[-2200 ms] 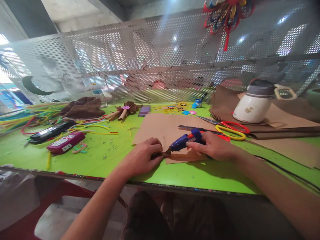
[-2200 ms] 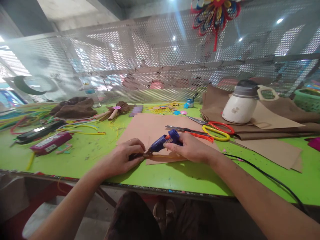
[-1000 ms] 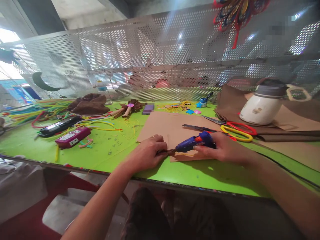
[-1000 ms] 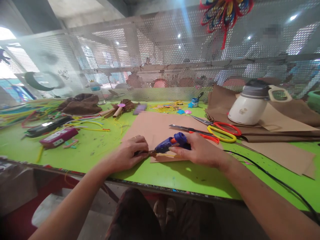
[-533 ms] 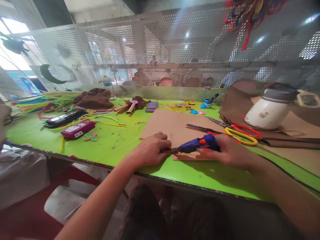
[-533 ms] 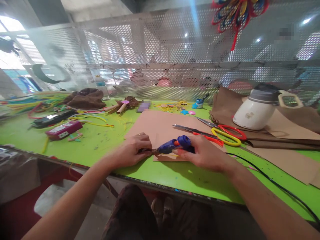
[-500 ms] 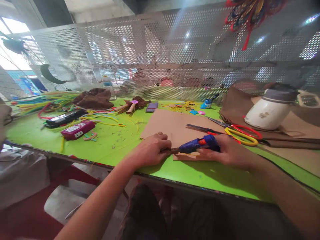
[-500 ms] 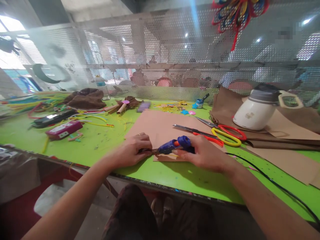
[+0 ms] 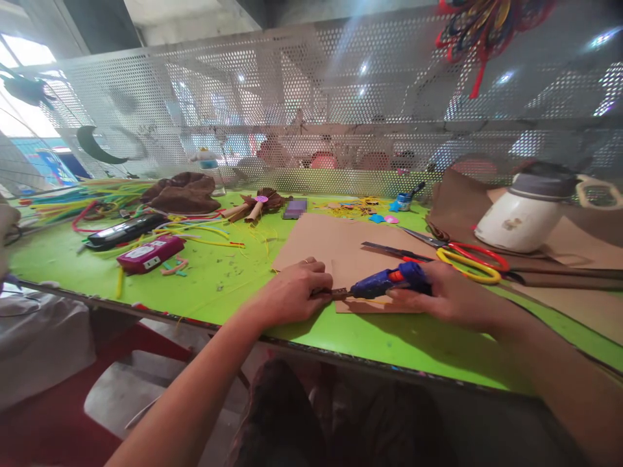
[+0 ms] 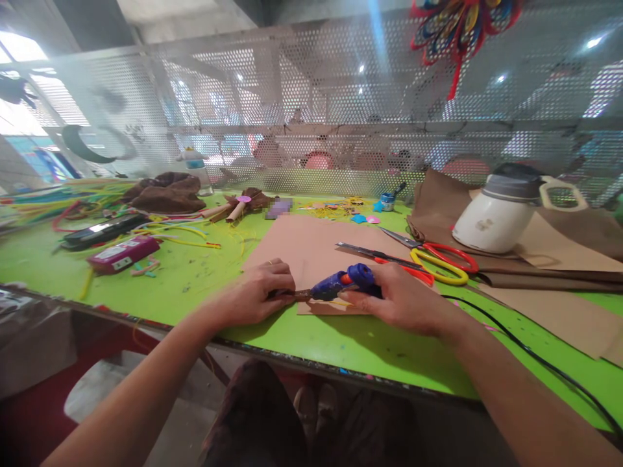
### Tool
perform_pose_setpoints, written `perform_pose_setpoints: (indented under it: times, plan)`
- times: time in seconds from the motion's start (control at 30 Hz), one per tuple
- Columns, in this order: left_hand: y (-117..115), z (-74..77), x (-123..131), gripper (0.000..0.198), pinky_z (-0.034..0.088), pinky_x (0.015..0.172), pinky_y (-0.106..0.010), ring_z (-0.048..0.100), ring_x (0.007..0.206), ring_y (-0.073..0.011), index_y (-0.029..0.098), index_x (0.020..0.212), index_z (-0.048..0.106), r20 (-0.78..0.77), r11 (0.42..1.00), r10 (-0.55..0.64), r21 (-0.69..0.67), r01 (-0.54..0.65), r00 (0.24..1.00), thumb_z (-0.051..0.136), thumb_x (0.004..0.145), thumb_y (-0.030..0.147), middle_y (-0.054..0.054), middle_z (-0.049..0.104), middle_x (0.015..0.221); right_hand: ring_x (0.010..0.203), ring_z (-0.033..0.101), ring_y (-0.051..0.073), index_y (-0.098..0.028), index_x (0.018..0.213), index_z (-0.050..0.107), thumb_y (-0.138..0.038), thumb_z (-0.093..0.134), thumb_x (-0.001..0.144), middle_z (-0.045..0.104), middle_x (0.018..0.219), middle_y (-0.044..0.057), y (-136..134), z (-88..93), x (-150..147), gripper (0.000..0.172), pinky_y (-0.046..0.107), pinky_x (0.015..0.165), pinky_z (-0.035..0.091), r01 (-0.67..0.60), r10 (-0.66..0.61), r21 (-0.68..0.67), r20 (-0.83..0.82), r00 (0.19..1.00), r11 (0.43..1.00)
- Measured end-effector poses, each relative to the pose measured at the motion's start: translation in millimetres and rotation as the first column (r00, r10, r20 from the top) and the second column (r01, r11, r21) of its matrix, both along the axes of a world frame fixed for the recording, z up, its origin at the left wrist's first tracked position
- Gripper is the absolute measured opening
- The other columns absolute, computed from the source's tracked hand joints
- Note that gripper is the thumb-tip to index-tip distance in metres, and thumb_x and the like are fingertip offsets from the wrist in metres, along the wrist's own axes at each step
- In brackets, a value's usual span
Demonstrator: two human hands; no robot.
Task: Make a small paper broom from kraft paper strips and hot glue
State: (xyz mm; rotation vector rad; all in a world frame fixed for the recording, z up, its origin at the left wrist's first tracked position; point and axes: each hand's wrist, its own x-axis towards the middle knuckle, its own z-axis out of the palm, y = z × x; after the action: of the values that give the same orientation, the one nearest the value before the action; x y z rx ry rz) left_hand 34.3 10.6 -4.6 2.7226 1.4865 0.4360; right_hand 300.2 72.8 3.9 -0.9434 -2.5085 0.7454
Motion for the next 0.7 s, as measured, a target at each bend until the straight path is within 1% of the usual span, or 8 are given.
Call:
perform_pose_setpoints:
  times: [0.17,0.23,0.43,0.6,0.7]
  plan:
    - [0.5,-0.7,-0.6,0.02,0.04,0.073,-0.029,0.05,0.084,-0.0193,0.018,0.079,0.062,-0.011,1.0,-0.002,0.003,0.002,1.0,0.049,0.089,0.029,-0.006,0.055,0.081,0.067,0.055,0.019,-0.022,0.095,0.068,-0.05,0.059,0.079,0.064,0.076,0.001,-0.3,-2.4,-0.3,0.033,0.028,0.056,0.04,0.015,-0.016,-0.016,-0.03,0.999,1.0]
    - [0.8,-1.2,-1.0,0.019,0.04,0.073,-0.029,0.05,0.084,-0.0193,0.018,0.079,0.062,-0.011,1.0,-0.005,0.003,0.005,1.0,0.05,0.089,0.029,-0.006,0.055,0.08,0.065,0.054,0.018,-0.021,0.091,0.067,-0.051,0.059,0.079,0.064,0.074,0.001,-0.4,-3.9,-1.2,0.033,0.027,0.055,0.04,0.022,-0.022,0.004,-0.026,0.999,1.0]
    - [1.2,-0.5,-1.2,0.019,0.04,0.074,-0.029,0.05,0.085,-0.0196,0.018,0.08,0.062,-0.017,1.0,-0.01,-0.009,0.01,1.0,0.049,0.089,0.029,-0.006,0.055,0.082,0.062,0.053,0.016,-0.02,0.084,0.066,-0.052,0.058,0.08,0.062,0.071,0.0,0.1,-6.2,-3.6,0.032,0.026,0.053,0.04,-0.016,0.02,0.081,-0.048,0.999,0.997]
    - [0.5,1.5,-0.2,0.02,0.04,0.073,-0.029,0.05,0.085,-0.0198,0.018,0.079,0.062,-0.021,1.0,0.002,-0.022,-0.002,1.0,0.05,0.089,0.029,-0.006,0.056,0.082,0.068,0.057,0.019,-0.023,0.085,0.068,-0.05,0.06,0.079,0.062,0.067,0.0,0.6,-4.4,-1.3,0.029,0.029,0.061,0.045,-0.034,0.042,0.103,-0.073,0.996,0.994]
    - [0.3,1.7,0.0,0.019,0.04,0.074,-0.029,0.05,0.085,-0.0196,0.018,0.08,0.062,-0.023,1.0,0.004,-0.023,-0.004,1.0,0.05,0.089,0.029,-0.006,0.055,0.082,0.067,0.057,0.019,-0.023,0.085,0.068,-0.05,0.059,0.079,0.062,0.069,0.0,0.8,-3.7,1.4,0.029,0.028,0.059,0.045,-0.021,0.028,0.103,-0.059,0.998,0.994]
